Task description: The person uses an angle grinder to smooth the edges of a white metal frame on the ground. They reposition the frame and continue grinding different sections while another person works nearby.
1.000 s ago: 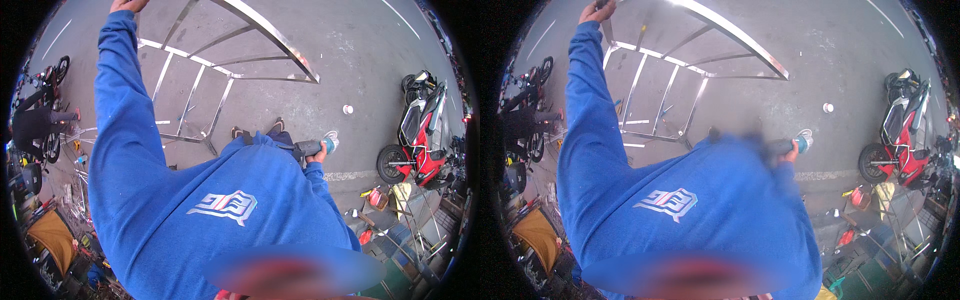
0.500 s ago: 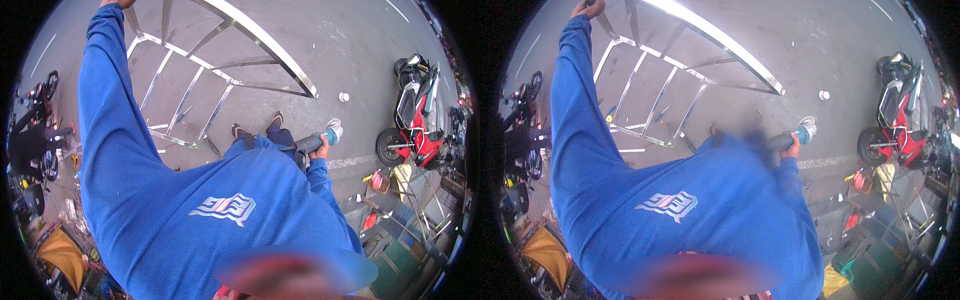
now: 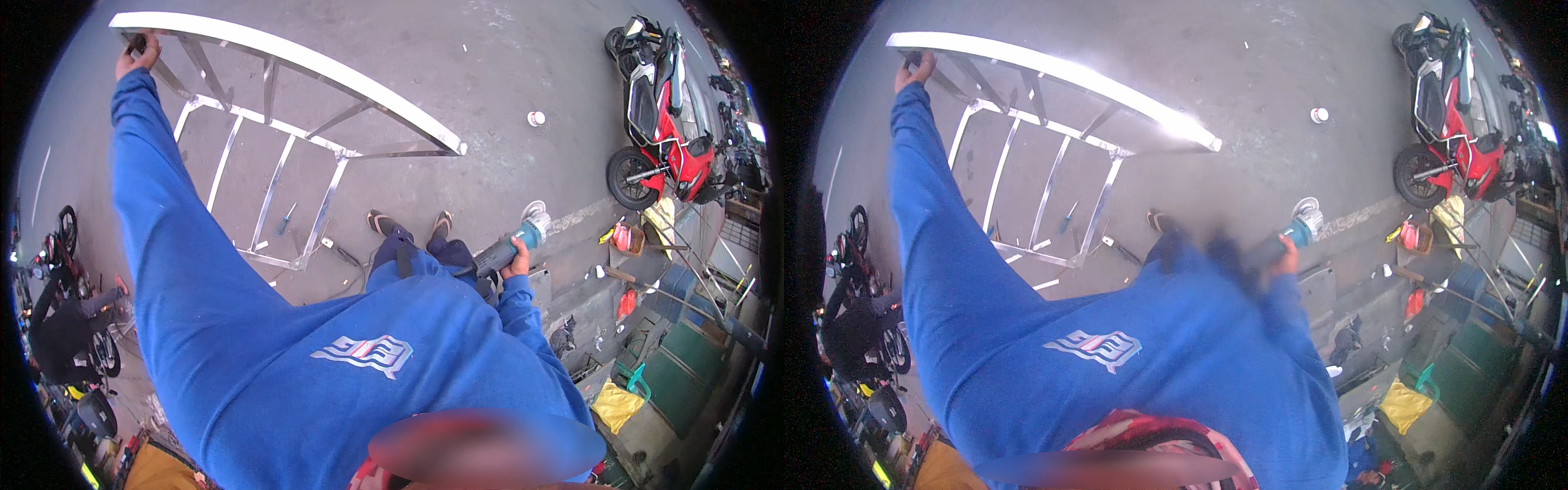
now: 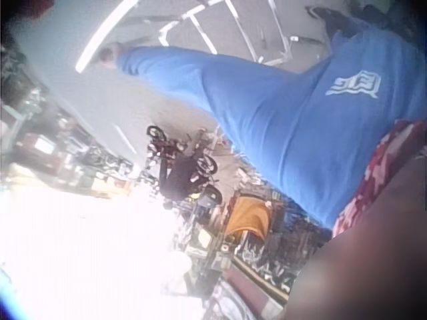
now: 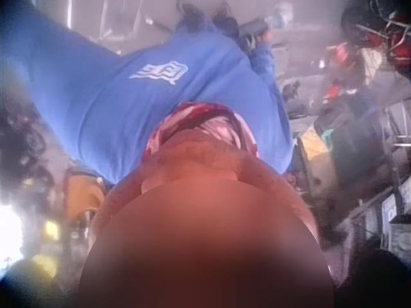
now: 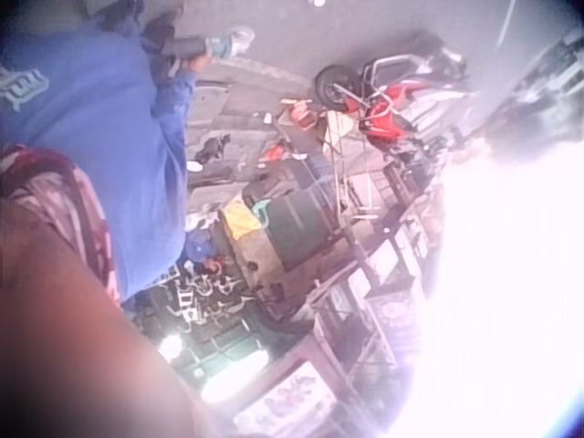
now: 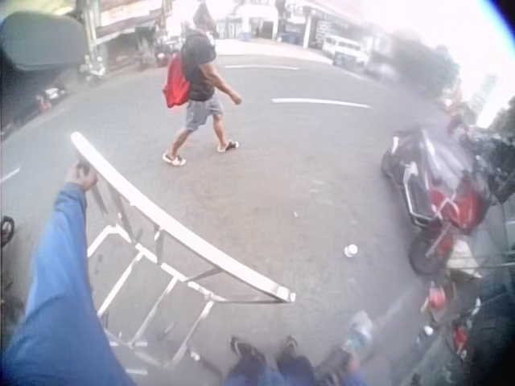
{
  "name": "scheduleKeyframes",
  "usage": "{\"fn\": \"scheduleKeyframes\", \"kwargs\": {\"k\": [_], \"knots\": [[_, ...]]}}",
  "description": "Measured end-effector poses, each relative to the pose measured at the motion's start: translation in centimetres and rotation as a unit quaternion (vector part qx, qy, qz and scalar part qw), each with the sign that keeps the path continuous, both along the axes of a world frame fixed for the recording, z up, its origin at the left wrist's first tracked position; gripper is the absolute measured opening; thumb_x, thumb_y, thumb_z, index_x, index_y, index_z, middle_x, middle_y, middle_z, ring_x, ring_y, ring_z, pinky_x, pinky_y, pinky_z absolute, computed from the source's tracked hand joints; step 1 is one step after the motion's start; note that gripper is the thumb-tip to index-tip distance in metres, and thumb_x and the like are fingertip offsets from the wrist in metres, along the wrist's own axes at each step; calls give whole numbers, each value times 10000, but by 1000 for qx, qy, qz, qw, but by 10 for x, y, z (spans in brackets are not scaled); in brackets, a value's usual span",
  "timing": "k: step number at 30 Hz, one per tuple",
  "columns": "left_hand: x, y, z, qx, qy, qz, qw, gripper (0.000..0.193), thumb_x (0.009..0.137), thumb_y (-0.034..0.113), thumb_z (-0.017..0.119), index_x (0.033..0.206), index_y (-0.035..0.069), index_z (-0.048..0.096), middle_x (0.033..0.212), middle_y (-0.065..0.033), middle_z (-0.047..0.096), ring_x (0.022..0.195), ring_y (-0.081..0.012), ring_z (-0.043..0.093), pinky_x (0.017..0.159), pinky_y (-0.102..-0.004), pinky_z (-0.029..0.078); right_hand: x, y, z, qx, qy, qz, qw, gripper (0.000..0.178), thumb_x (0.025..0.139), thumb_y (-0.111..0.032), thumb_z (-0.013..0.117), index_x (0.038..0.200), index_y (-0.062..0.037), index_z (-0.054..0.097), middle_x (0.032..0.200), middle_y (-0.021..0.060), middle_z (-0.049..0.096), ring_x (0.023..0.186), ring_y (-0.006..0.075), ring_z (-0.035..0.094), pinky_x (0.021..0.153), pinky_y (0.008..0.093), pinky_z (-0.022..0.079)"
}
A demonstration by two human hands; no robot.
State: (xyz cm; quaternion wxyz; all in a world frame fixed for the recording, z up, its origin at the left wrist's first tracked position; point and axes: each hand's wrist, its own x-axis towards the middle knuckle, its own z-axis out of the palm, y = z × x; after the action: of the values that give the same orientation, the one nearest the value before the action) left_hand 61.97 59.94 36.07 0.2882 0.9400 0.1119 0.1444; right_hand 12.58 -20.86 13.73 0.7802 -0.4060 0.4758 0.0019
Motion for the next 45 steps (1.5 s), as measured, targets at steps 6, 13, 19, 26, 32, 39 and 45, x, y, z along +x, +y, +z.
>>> {"fn": "scheduleKeyframes", "kwargs": {"k": [6,13,19,26,32,39,45], "knots": [[-136,-301,-89,-359,-338,54,868,455,1025,397,361,1175,-13,490,1098,-152,571,923,-226,576,809,-363,483,15,1,10,-27,-5,-11,1000,323,769,-188,692,1025,-34,570,941,112,640,867,265,638,841,417,527],[-98,-253,-143,-435,-218,27,873,494,1028,406,319,1079,-18,567,991,-122,635,946,-216,626,754,-368,505,32,-14,-6,-33,-11,59,998,332,758,-181,689,1027,-21,579,926,124,651,850,273,640,830,406,525],[-87,-171,-123,-560,-258,141,775,455,995,399,398,1071,-3,597,972,-103,661,913,-243,645,761,-395,512,52,-17,-18,-23,-33,90,995,418,738,-175,695,1088,15,569,950,133,639,871,276,636,843,408,526],[-155,-204,-156,-479,-89,111,866,451,982,411,440,1060,9,628,896,-69,662,788,-215,639,669,-363,505,91,-10,4,-74,-64,181,979,441,731,-162,700,1104,29,559,981,141,634,889,293,635,862,417,520],[-228,-239,-160,-462,-70,-5,884,376,1025,373,396,997,59,601,855,-44,613,762,-148,590,698,-307,486,132,19,52,-37,-118,266,956,416,752,-177,667,1093,31,551,983,166,629,878,305,633,852,419,520],[-364,-306,-125,-592,-98,127,790,375,990,241,506,1254,-22,543,1284,-136,580,1146,-228,580,1011,-344,434,208,73,88,92,-186,348,914,427,759,-201,670,1100,23,546,994,176,628,930,313,621,898,435,503],[-516,-431,-118,-506,-15,277,817,400,924,206,598,1248,-18,522,1105,-126,638,1057,-205,608,949,-356,483,220,104,97,141,-278,445,840,497,755,-191,667,1196,-28,504,1031,181,628,954,316,622,920,439,497]]}}
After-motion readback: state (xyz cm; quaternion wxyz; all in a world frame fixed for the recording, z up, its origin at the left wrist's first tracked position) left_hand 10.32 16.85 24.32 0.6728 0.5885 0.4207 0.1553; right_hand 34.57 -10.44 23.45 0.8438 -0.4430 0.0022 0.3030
